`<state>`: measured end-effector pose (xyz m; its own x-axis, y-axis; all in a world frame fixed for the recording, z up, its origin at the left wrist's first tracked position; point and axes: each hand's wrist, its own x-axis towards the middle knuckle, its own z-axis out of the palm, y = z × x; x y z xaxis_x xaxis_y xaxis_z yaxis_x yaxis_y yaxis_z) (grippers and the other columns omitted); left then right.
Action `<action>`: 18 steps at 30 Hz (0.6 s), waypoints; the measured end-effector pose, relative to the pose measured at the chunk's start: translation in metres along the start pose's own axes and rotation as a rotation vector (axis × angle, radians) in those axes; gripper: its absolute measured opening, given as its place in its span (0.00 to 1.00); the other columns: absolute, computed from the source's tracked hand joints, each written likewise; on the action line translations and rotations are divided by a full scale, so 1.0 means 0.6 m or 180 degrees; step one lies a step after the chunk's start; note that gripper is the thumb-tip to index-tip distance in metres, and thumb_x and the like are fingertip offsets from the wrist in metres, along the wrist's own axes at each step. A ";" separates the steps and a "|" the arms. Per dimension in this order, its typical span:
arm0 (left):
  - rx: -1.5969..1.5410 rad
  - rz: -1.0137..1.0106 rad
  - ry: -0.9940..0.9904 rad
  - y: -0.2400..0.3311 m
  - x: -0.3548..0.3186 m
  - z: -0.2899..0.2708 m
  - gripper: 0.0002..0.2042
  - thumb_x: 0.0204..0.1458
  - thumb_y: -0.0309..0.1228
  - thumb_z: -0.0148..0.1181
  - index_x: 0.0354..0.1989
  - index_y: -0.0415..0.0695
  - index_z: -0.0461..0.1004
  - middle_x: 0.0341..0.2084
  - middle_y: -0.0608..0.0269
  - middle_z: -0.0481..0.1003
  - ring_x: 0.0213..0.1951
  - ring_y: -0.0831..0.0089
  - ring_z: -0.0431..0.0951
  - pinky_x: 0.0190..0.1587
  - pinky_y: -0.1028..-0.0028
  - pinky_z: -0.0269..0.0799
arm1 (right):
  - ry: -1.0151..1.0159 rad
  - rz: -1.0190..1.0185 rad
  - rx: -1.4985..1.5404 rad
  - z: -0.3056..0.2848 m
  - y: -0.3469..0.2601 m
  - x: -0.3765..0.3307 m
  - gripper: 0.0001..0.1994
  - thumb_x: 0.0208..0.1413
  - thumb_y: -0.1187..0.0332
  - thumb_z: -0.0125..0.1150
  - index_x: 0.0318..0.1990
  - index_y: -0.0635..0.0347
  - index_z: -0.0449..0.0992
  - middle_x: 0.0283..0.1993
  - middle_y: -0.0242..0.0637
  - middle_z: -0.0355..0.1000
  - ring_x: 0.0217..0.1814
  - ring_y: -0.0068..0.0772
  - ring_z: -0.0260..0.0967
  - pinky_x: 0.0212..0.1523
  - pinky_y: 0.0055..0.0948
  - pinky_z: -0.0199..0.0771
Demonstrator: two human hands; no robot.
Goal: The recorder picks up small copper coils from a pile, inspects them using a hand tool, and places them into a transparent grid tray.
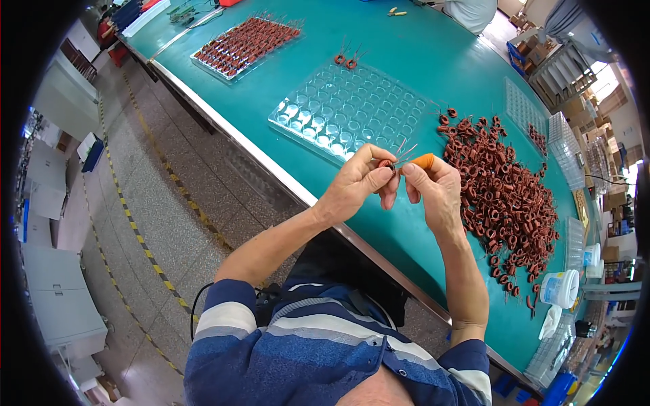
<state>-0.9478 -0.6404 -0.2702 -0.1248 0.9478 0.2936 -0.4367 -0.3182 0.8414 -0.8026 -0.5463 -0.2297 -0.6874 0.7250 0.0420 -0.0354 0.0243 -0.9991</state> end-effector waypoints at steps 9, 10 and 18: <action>0.0545 -0.0038 0.0559 0.007 -0.010 -0.007 0.11 0.63 0.32 0.45 0.42 0.36 0.68 0.20 0.68 0.66 0.19 0.82 0.66 0.22 0.80 0.62 | 0.0186 -0.0160 -0.0342 0.046 0.006 -0.003 0.10 0.55 0.67 0.64 0.30 0.65 0.75 0.19 0.28 0.69 0.18 0.15 0.62 0.19 0.16 0.59; 0.0542 -0.0034 0.0573 0.004 -0.014 -0.005 0.11 0.63 0.32 0.45 0.42 0.36 0.68 0.20 0.68 0.66 0.19 0.82 0.66 0.22 0.80 0.62 | 0.0173 -0.0155 -0.0346 0.052 0.008 -0.001 0.10 0.55 0.67 0.64 0.30 0.65 0.75 0.19 0.28 0.69 0.18 0.15 0.62 0.19 0.16 0.59; -0.0305 0.0019 0.1226 -0.018 -0.026 -0.029 0.10 0.63 0.32 0.43 0.40 0.38 0.68 0.19 0.68 0.64 0.17 0.80 0.64 0.20 0.81 0.60 | 0.0354 -0.0040 -0.0427 0.090 0.028 0.033 0.11 0.53 0.66 0.66 0.34 0.66 0.74 0.23 0.29 0.70 0.23 0.16 0.64 0.23 0.17 0.63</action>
<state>-0.9567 -0.6516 -0.2920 -0.4447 0.8910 0.0912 -0.5140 -0.3373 0.7887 -0.8561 -0.5684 -0.2449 -0.6028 0.7956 0.0607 0.0588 0.1202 -0.9910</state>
